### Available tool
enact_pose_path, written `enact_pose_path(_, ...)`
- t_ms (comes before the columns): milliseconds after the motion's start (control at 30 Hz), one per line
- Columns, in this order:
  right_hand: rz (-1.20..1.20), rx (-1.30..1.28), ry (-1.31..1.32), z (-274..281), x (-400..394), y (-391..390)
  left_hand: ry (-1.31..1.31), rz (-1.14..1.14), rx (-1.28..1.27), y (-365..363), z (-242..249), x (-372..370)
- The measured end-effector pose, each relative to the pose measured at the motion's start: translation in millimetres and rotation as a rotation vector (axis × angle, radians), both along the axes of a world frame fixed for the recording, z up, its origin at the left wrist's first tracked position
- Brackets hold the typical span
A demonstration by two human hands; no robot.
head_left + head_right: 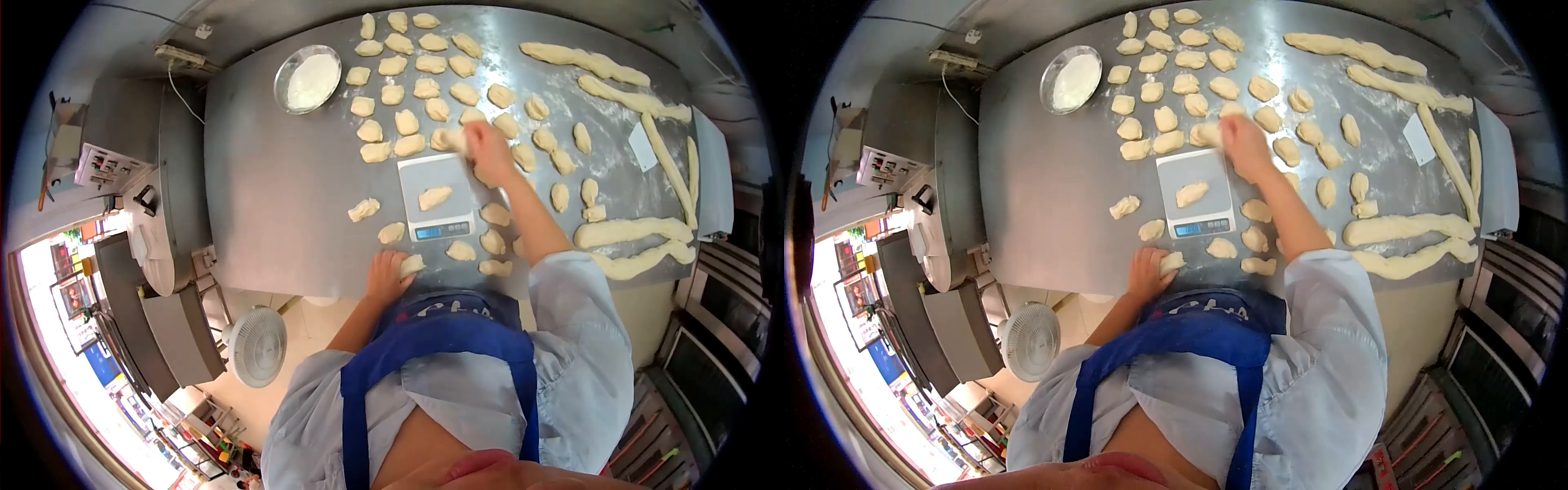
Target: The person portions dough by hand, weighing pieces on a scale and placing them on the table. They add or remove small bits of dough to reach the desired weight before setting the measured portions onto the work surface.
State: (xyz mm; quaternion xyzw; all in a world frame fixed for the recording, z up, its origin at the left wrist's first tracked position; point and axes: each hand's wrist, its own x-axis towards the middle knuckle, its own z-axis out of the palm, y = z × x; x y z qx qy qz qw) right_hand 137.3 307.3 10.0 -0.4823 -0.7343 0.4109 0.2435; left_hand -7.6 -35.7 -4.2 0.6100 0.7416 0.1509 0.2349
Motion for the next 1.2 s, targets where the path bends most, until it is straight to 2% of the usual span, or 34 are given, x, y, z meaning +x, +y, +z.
enact_pose_path(133, -0.278, 0.389, -0.028, -13.5, 2.6, 118.9, 0.007, 0.062, 0.022, 0.8, -3.6, 6.8)
enact_pose_path(233, -0.296, 0.430, -0.086, -45.0, 1.7, 186.7, 0.013, 0.115, 0.012, -5.0, -5.9, 12.3)
enact_pose_path(267, -0.247, 0.540, -0.201, -66.9, 4.7, 201.2, 0.004, 0.115, 0.026, -3.2, -6.7, 11.2)
enact_pose_path(300, -0.195, 0.642, -0.316, -84.6, 6.6, 194.3, -0.005, 0.113, 0.031, -6.4, -5.6, 10.0)
enact_pose_path(333, -0.184, 0.621, -0.316, -74.8, 3.4, 175.8, -0.057, 0.128, 0.035, -5.8, -4.1, 7.5)
enact_pose_path(400, -0.103, 0.751, 0.058, -12.2, -12.5, 127.9, -0.135, 0.206, -0.019, -8.5, -3.1, 7.6)
enact_pose_path(467, -0.005, 0.223, -0.004, 21.5, -14.9, 34.4, -0.299, 0.345, -0.189, -3.9, 3.0, 7.3)
enact_pose_path(500, 0.135, 0.065, -0.026, 39.9, -11.3, -14.5, -0.303, 0.341, -0.192, -2.2, -6.3, 3.5)
enact_pose_path(567, 0.579, 0.068, 0.064, 16.0, 3.5, -96.8, -0.901, 0.421, -0.328, -6.6, -28.8, -0.1)
enact_pose_path(600, 0.656, 0.117, 0.143, 19.9, 10.3, -134.7, -0.904, 0.418, -0.329, -4.0, -21.7, 0.7)
enact_pose_path(667, 0.734, 0.181, 0.228, 22.3, 24.3, -180.6, -1.081, 0.304, -0.415, 12.4, 11.9, -0.9)
enact_pose_path(700, 0.712, 0.037, 0.148, 18.4, 35.0, -194.4, -1.073, 0.306, -0.409, 13.7, 22.4, -1.8)
enact_pose_path(733, 0.685, -0.107, 0.068, 19.0, 40.1, -202.3, -0.896, 0.151, -0.431, 15.6, 31.2, -2.6)
enact_pose_path(767, 0.684, -0.099, 0.072, 18.4, 43.1, -206.4, -0.719, -0.003, -0.450, 17.1, 34.2, -2.9)
enact_pose_path(867, 0.688, -0.079, -0.013, 31.4, 53.3, -218.0, -0.644, -0.071, -0.414, 10.1, 22.8, 3.7)
enact_pose_path(933, 0.628, -0.287, -0.031, 44.9, 53.6, -223.9, -0.660, -0.051, -0.371, 8.4, 15.6, 7.6)
enact_pose_path(1067, 0.618, -0.225, -0.121, 41.5, 51.2, -229.9, -0.585, -0.063, -0.308, 8.8, 15.3, 9.0)
enact_pose_path(1133, 0.599, -0.055, -0.126, 43.7, 48.0, -231.8, -0.555, -0.080, -0.315, 11.8, 20.8, 10.5)
enact_pose_path(1167, 0.592, -0.048, -0.128, 49.4, 47.5, -230.5, -0.524, -0.090, -0.322, 14.7, 23.2, 11.0)
enact_pose_path(1200, 0.669, -0.068, -0.096, 56.7, 48.1, -227.6, -0.522, -0.098, -0.314, 17.8, 22.9, 11.0)
